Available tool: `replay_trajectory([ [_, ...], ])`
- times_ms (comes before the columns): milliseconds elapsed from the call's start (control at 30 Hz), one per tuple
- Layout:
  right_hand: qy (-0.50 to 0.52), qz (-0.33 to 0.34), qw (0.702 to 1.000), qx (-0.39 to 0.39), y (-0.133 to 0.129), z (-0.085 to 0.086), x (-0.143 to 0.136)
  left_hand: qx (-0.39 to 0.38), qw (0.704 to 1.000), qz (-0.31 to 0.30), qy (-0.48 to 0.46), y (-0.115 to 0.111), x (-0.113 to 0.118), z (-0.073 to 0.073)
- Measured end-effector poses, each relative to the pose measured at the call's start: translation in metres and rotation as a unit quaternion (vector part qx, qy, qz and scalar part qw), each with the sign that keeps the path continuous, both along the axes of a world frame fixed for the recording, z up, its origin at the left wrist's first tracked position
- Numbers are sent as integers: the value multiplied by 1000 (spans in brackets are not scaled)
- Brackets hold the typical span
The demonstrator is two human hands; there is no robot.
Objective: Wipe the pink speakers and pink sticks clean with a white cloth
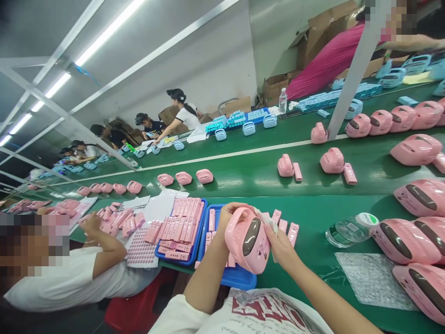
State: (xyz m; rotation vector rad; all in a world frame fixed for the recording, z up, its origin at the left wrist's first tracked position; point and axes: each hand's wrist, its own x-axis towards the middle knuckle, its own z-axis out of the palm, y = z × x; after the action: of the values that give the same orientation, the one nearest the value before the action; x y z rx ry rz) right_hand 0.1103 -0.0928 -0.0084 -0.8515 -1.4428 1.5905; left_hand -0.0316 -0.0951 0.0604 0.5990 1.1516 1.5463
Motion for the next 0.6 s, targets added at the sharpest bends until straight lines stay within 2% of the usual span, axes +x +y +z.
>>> replay_trajectory([
  [67,61,47,984,-159,4,-5,1,16,998,-56,12,-2,0,5],
  [100,88,68,971,-214,3,-8,1,20,996,-81,20,-1,0,7],
  [200,137,105,936,-306,-5,-11,-3,14,990,-126,57,5,-3,12],
  [267,156,89,920,-349,-11,-9,-9,-3,989,-117,93,10,-7,11],
  [333,166,57,906,-386,-14,-6,-15,-16,991,-75,111,12,-13,5],
  [400,175,32,906,-383,-15,-3,-20,-25,994,-14,104,6,-18,-4],
  [467,189,5,923,-336,-14,-4,-24,-37,994,39,100,-9,-18,-13],
  [600,175,-36,953,-244,-8,-7,-26,-9,991,35,130,-44,-7,-29],
])
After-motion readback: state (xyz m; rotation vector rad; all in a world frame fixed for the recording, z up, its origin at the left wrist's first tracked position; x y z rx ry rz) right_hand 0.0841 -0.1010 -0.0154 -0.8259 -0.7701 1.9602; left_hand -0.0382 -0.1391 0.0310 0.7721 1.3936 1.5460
